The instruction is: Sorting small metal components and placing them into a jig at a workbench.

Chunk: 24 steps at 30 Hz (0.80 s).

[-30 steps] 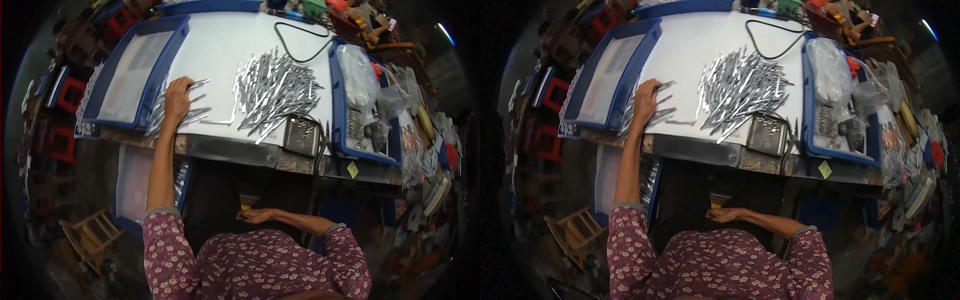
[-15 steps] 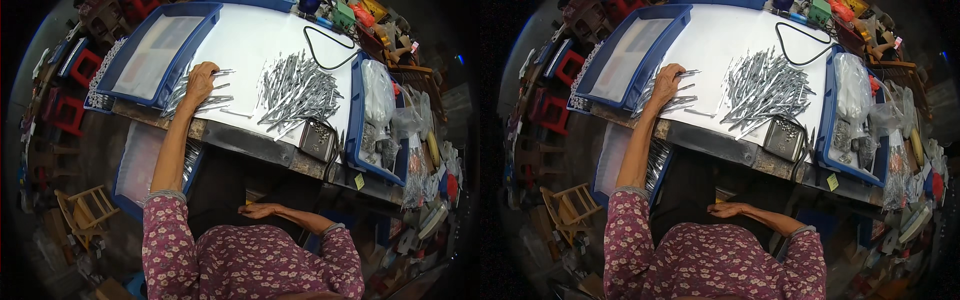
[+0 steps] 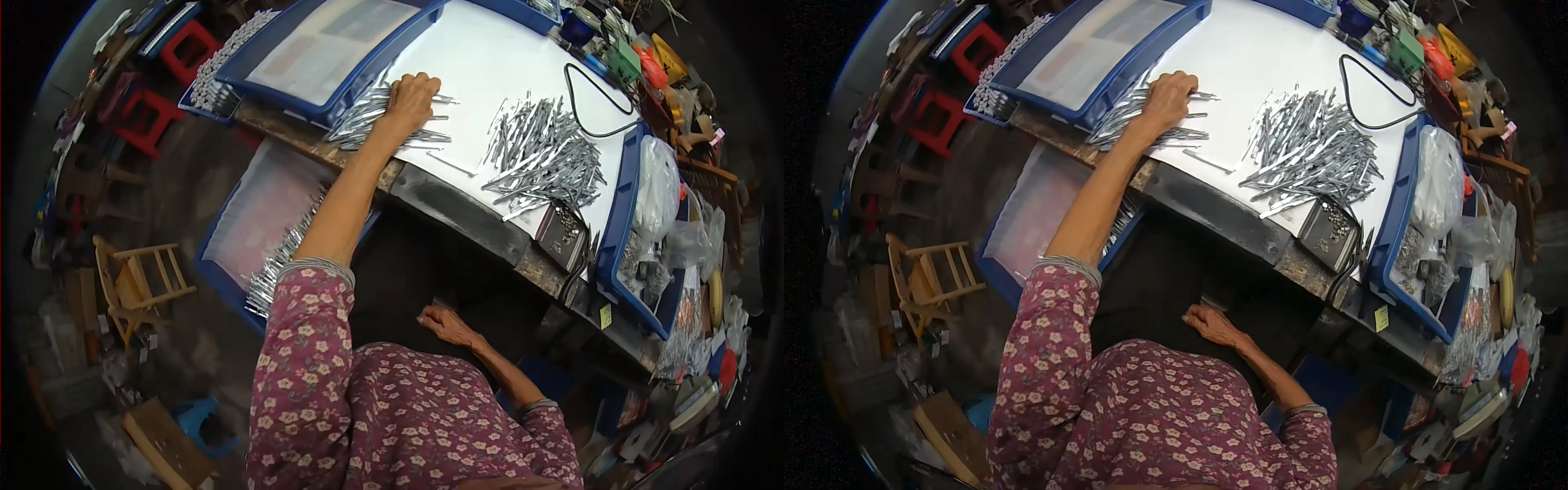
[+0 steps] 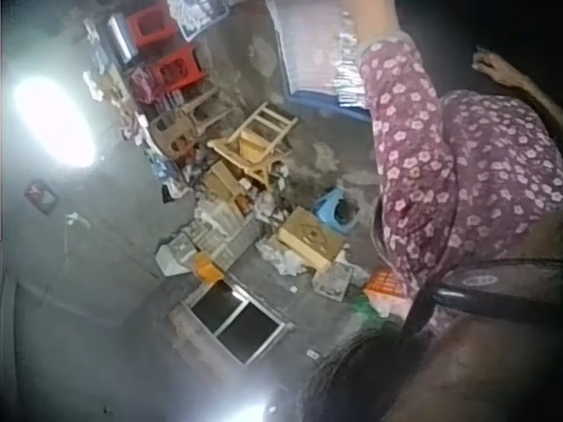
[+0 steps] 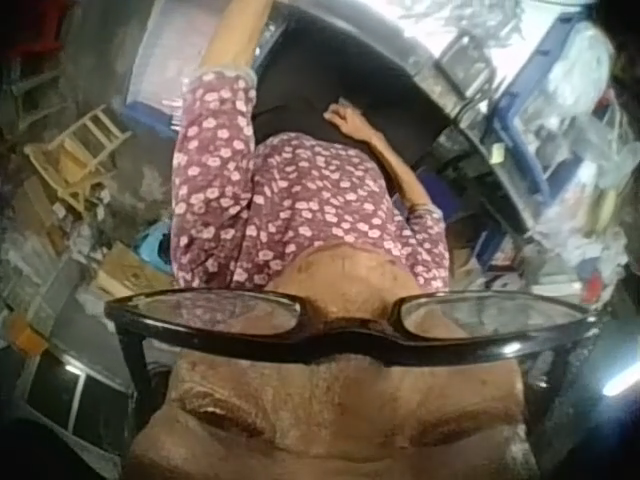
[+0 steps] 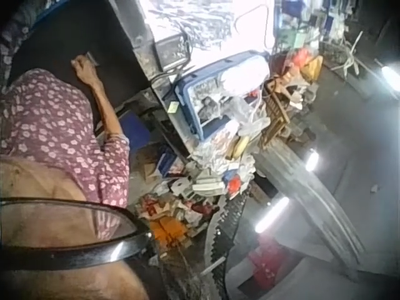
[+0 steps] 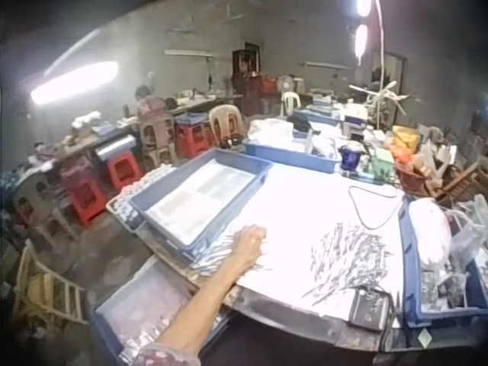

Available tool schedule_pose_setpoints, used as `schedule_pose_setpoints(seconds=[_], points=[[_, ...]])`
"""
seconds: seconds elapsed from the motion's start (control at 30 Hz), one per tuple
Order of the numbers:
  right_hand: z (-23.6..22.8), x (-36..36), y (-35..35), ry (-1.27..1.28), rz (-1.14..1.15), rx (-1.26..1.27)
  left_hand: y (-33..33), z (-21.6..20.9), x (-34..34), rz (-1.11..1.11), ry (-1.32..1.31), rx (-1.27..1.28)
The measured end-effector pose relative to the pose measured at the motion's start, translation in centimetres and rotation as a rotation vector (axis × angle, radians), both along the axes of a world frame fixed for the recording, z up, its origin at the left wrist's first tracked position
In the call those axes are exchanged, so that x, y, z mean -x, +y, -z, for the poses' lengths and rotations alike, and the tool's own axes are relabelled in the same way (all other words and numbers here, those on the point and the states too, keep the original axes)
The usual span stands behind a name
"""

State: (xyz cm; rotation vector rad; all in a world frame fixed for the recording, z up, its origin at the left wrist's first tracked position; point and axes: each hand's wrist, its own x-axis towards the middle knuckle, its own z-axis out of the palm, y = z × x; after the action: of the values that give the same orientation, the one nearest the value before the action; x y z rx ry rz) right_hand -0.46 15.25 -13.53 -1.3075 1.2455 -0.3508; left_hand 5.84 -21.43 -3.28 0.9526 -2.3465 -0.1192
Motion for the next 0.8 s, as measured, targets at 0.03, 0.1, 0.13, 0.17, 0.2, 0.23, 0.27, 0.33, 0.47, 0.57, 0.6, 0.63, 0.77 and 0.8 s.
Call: schedule_pose_setpoints(seconds=[0.03, 0.1, 0.13, 0.17, 0.2, 0.23, 0.27, 0.33, 0.47, 0.57, 0.6, 0.63, 0.77, 0.8], points=[[0.3, 0.0, 0.1, -0.009, 0.042, -0.03, 0.1, -0.1, -0.1, -0.006, 0.003, 0.001], [0.8, 0.2, 0.3, -0.034, 0.07, -0.008, 0.2, -0.2, -0.2, 0.001, 0.017, -0.03], [1.1, 0.4, 0.4, -0.062, 0.103, 0.015, 0.2, -0.2, -0.2, 0.002, 0.02, -0.03], [1.4, 0.6, 0.4, -0.059, 0.106, 0.015, 0.2, -0.2, -0.3, -0.001, 0.034, -0.031], [1.8, 0.9, 0.3, -0.098, 0.179, 0.004, 0.1, -0.2, -0.2, -0.004, 0.048, -0.03], [2.1, 1.1, 0.2, -0.137, 0.253, -0.007, 0.1, -0.1, -0.2, 0.0, 0.05, -0.029], [2.5, 1.2, 0.3, -0.135, 0.257, -0.005, 0.0, -0.1, -0.2, 0.008, 0.075, -0.049], [2.6, 1.2, 0.1, -0.268, 0.384, -0.014, -0.1, 0.0, -0.4, 0.016, 0.101, -0.068], [2.0, 1.2, -0.4, -0.184, 0.404, -0.017, -0.1, -0.1, -0.9, 0.028, 0.156, -0.092], [2.8, 1.9, -0.4, -0.172, 0.462, -0.053, 0.7, -1.4, -1.6, 0.033, 0.14, -0.034], [2.6, 1.9, -0.7, -0.176, 0.44, -0.057, 1.2, -2.0, -2.5, 0.024, 0.11, 0.028], [2.3, 2.0, -0.9, -0.179, 0.425, -0.062, 1.8, -2.5, -3.3, -0.005, 0.107, 0.085], [1.8, 1.9, -1.5, -0.211, 0.427, -0.057, 3.5, -2.9, -6.7, -0.139, 0.073, 0.272], [2.0, 2.0, -1.7, -0.207, 0.415, -0.058, 4.0, -2.9, -7.2, -0.185, -0.003, 0.257]])
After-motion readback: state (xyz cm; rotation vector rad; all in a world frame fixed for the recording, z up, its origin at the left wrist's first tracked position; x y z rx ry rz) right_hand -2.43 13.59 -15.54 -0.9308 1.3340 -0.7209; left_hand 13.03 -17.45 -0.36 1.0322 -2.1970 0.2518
